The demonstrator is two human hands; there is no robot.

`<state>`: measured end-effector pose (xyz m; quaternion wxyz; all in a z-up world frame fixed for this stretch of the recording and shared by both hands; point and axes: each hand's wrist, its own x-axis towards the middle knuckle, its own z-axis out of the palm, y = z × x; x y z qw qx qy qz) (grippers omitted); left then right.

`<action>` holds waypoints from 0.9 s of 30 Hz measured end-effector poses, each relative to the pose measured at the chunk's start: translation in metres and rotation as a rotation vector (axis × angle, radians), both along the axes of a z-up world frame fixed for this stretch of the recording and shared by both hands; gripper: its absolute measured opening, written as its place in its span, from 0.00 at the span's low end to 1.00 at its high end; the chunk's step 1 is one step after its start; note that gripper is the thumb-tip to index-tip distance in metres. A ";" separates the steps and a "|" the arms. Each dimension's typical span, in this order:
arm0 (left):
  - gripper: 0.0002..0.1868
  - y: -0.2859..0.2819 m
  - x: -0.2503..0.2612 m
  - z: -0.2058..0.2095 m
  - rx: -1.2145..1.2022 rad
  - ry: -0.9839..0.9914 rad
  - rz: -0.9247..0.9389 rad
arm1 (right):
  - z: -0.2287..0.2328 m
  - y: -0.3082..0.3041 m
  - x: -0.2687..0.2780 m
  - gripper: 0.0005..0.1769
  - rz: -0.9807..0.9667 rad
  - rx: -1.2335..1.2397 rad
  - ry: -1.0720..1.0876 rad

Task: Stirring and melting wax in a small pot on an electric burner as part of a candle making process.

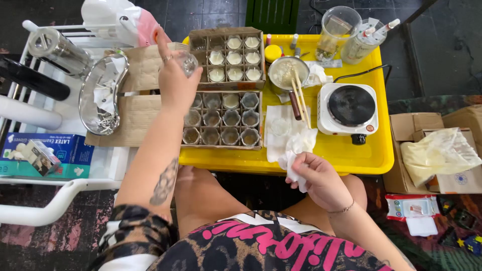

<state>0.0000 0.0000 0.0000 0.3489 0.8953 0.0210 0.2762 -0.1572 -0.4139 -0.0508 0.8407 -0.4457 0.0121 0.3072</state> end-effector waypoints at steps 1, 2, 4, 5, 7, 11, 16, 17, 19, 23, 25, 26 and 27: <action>0.63 0.006 0.014 -0.006 0.004 -0.002 -0.001 | 0.013 0.007 0.001 0.04 -0.001 0.004 -0.002; 0.64 0.011 0.027 -0.012 0.009 0.048 0.030 | 0.026 0.014 0.003 0.07 -0.023 -0.060 0.010; 0.65 0.019 0.052 -0.021 0.017 0.091 0.059 | 0.044 0.024 0.006 0.14 -0.048 -0.120 0.014; 0.66 0.020 0.061 -0.025 0.002 0.115 0.063 | 0.048 0.026 0.007 0.14 -0.068 -0.146 0.027; 0.67 0.020 0.076 -0.036 -0.011 0.139 0.067 | 0.047 0.025 0.009 0.15 -0.089 -0.172 0.039; 0.69 0.015 0.093 -0.049 -0.033 0.192 0.116 | 0.027 0.015 0.015 0.13 -0.124 -0.179 0.048; 0.71 0.016 0.099 -0.056 -0.014 0.275 0.235 | 0.018 0.006 0.017 0.09 -0.156 -0.164 0.069; 0.70 0.016 0.097 -0.053 -0.010 0.304 0.217 | 0.016 0.006 0.017 0.08 -0.163 -0.157 0.074; 0.70 0.015 0.094 -0.048 -0.009 0.336 0.199 | 0.011 0.005 0.017 0.08 -0.170 -0.153 0.082; 0.67 0.014 0.090 -0.052 -0.013 0.354 0.150 | 0.009 0.003 0.016 0.08 -0.195 -0.137 0.061; 0.66 0.017 0.090 -0.060 -0.023 0.339 0.129 | 0.016 0.005 0.016 0.08 -0.223 -0.151 0.066; 0.66 0.018 0.090 -0.063 0.009 0.276 0.119 | 0.022 0.007 0.016 0.11 -0.259 -0.166 0.062; 0.66 0.020 0.088 -0.068 0.040 0.215 0.107 | 0.029 0.009 0.015 0.14 -0.296 -0.182 0.058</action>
